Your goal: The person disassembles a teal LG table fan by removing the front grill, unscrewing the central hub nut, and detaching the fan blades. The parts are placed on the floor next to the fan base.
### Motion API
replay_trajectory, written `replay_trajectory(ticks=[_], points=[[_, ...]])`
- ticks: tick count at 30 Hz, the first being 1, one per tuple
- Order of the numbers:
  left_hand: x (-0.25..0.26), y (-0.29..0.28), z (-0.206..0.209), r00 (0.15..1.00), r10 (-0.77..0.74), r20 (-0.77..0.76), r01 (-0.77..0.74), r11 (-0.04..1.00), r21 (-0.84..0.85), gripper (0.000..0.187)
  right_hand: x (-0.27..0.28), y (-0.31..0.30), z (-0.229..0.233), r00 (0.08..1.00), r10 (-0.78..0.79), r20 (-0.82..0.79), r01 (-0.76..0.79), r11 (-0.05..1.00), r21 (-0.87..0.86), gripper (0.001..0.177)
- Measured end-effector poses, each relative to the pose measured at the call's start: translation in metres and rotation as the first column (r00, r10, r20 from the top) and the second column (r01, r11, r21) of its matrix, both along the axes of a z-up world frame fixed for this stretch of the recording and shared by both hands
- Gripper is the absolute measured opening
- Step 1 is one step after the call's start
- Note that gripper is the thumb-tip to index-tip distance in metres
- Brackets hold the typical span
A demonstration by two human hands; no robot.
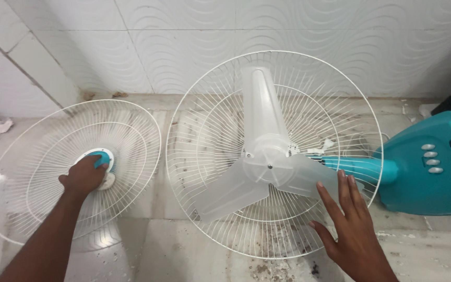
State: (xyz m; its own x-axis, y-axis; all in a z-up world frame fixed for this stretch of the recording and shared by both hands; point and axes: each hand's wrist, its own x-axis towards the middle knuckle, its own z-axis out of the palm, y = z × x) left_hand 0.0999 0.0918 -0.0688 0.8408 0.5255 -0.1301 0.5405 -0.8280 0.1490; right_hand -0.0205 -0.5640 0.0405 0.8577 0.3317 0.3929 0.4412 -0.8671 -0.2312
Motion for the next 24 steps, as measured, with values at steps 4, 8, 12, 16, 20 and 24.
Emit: replay_trajectory(ticks=[4,8,12,16,20,24], points=[[-0.018,0.001,0.016,0.985,0.04,0.167,-0.029,0.997,-0.067,0.047,0.0,-0.002,0.0,1.0,0.003,0.004,-0.003,1.0,0.008,0.083],[-0.033,-0.008,0.029,0.957,-0.118,0.267,0.155,0.98,-0.123,0.052,0.0,-0.001,0.0,1.0,-0.015,-0.016,0.015,1.0,-0.004,0.087],[-0.058,-0.029,0.031,0.931,-0.287,0.224,0.31,0.948,-0.074,0.06,-0.003,0.0,0.004,1.0,-0.007,-0.03,0.007,1.0,0.017,0.084],[-0.071,-0.05,0.035,0.914,-0.282,0.29,0.324,0.94,-0.105,0.056,-0.004,0.002,0.008,0.999,-0.019,-0.05,0.019,1.0,0.002,0.087],[-0.075,-0.065,0.043,0.909,-0.27,0.317,0.307,0.949,-0.072,0.06,-0.005,0.001,0.01,1.0,0.005,-0.029,-0.004,1.0,0.019,0.082],[-0.079,-0.076,0.053,0.915,-0.229,0.331,0.267,0.961,-0.074,0.065,-0.005,0.001,0.012,1.0,-0.008,-0.031,0.008,1.0,0.008,0.087]])
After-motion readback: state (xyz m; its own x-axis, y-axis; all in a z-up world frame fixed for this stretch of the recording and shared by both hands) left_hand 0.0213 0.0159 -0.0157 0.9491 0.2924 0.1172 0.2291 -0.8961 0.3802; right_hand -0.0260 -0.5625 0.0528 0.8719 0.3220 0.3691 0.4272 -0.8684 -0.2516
